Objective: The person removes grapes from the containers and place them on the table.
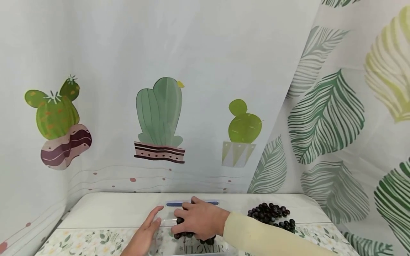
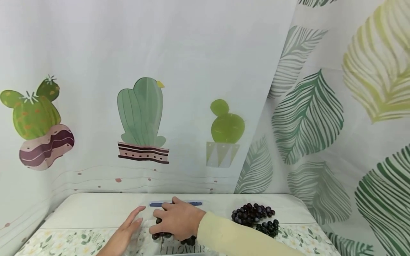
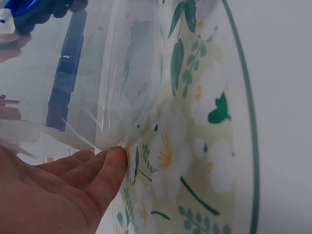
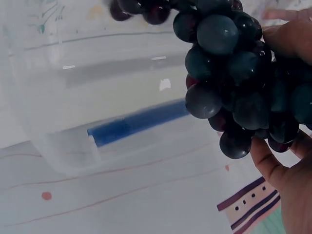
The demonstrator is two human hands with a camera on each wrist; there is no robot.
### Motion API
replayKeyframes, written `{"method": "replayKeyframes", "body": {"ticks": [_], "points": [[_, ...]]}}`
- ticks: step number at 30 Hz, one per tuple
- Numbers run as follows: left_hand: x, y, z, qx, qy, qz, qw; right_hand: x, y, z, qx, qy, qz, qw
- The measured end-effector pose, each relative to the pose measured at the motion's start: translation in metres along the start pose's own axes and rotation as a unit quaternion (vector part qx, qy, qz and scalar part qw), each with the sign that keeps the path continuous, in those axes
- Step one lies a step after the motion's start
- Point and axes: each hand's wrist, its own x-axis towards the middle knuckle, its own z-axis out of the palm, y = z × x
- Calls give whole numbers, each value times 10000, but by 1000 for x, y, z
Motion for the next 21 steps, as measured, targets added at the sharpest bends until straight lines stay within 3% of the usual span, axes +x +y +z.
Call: {"method": "replayKeyframes", "body": {"ticks": [2, 4, 11, 14, 16, 21], "points": [[-6, 7, 1, 181, 9, 39, 9998, -2, 2, -3, 5, 167, 50, 9998], [-5, 5, 0, 150, 3, 99, 9998, -5, 3, -5, -7, 338, 114, 9994], [38, -48, -8, -206, -154, 72, 9996, -13, 8, -15, -36, 729, 232, 9971], [49, -62, -9, -465, -274, 50, 9985, -17, 9, -21, -42, 805, 225, 9965], [49, -62, -8, -626, -281, -58, 9976, -21, 9, -24, -81, 843, 212, 9962], [31, -41, -4, -215, -142, 0, 9997, -30, 13, -31, -123, 1040, 185, 9943]]}}
